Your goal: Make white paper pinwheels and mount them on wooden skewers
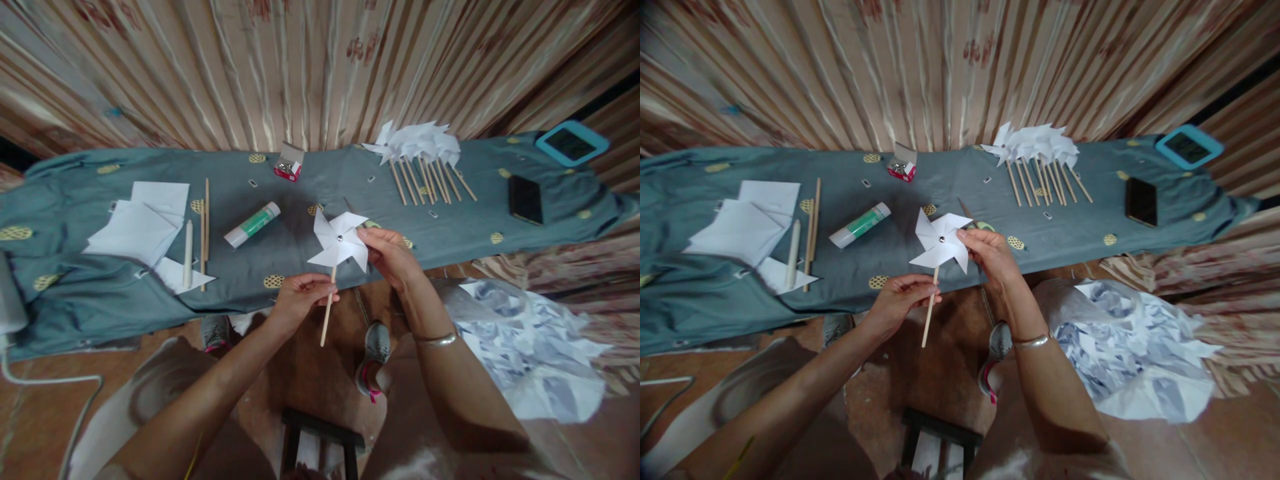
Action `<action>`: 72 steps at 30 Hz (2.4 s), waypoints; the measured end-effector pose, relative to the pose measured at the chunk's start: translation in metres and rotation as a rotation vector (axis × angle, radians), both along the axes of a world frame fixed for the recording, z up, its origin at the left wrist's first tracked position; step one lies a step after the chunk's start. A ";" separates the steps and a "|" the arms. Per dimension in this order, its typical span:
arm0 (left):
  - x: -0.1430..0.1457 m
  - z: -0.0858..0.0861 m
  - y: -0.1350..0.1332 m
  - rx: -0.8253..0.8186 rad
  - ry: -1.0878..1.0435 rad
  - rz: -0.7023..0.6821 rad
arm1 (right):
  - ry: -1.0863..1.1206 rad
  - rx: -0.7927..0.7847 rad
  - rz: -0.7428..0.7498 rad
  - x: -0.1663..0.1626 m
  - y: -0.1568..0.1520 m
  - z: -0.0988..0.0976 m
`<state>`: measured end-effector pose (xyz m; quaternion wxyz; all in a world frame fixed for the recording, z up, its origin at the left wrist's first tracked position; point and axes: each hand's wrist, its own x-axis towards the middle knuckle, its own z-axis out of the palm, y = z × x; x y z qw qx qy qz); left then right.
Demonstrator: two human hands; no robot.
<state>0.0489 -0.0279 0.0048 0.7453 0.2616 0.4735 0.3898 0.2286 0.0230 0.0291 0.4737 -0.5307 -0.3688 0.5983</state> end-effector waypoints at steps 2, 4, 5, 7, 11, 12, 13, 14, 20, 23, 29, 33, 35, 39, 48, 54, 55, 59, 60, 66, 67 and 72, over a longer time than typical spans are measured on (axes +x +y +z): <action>0.000 0.000 0.000 0.002 -0.001 0.007 | 0.005 -0.005 0.009 0.000 0.000 -0.001; 0.000 0.001 0.001 -0.005 -0.008 0.014 | 0.011 -0.008 0.012 0.000 0.000 -0.001; 0.001 0.001 0.001 -0.009 -0.013 0.018 | 0.015 -0.007 0.012 0.000 0.000 -0.001; 0.001 0.002 0.001 -0.014 -0.023 0.023 | 0.025 -0.006 0.010 0.000 0.000 -0.002; 0.001 0.002 0.001 -0.017 -0.034 0.039 | 0.043 -0.020 -0.006 -0.002 -0.001 -0.001; 0.001 0.002 0.001 -0.017 -0.035 0.043 | 0.048 -0.022 -0.010 -0.002 -0.001 -0.001; 0.001 0.002 0.001 -0.017 -0.037 0.048 | 0.052 -0.023 -0.010 -0.003 -0.001 -0.001; 0.001 0.002 0.001 -0.015 -0.039 0.050 | 0.057 -0.023 -0.008 -0.003 -0.001 -0.002; -0.001 0.000 0.002 0.004 -0.019 0.053 | 0.067 -0.033 0.001 -0.005 -0.001 -0.005; -0.001 -0.001 0.002 -0.006 -0.018 0.060 | 0.084 -0.054 0.010 -0.007 -0.001 -0.005; 0.000 -0.001 0.003 -0.009 -0.032 0.089 | 0.102 -0.085 0.043 -0.011 -0.002 -0.001; 0.000 0.001 0.003 -0.016 -0.042 0.101 | 0.116 -0.101 0.028 -0.011 -0.002 0.000; 0.000 0.002 0.004 -0.024 -0.047 0.108 | 0.127 -0.098 0.020 -0.010 -0.002 -0.001; 0.002 0.003 0.005 -0.041 -0.057 0.117 | 0.149 -0.093 0.009 -0.008 -0.002 -0.001; 0.004 0.005 0.009 -0.041 -0.057 0.130 | 0.122 -0.084 0.047 -0.012 -0.005 -0.006; 0.002 0.009 0.014 -0.018 -0.086 0.178 | 0.031 -0.009 0.108 -0.013 -0.011 -0.011; 0.001 0.010 0.016 -0.011 -0.087 0.185 | -0.002 0.006 0.122 -0.014 -0.013 -0.010; -0.005 0.016 0.022 0.023 -0.081 0.218 | -0.081 0.069 0.227 -0.025 -0.030 -0.010; -0.006 0.018 0.023 0.035 -0.079 0.225 | -0.088 0.084 0.248 -0.030 -0.035 -0.012; -0.013 0.027 0.028 0.073 -0.098 0.258 | -0.179 0.104 0.279 -0.051 -0.054 -0.019; -0.014 0.028 0.028 0.076 -0.100 0.261 | -0.185 0.107 0.269 -0.053 -0.054 -0.020; -0.018 0.028 0.027 0.092 -0.114 0.256 | -0.262 0.129 0.225 -0.055 -0.052 -0.016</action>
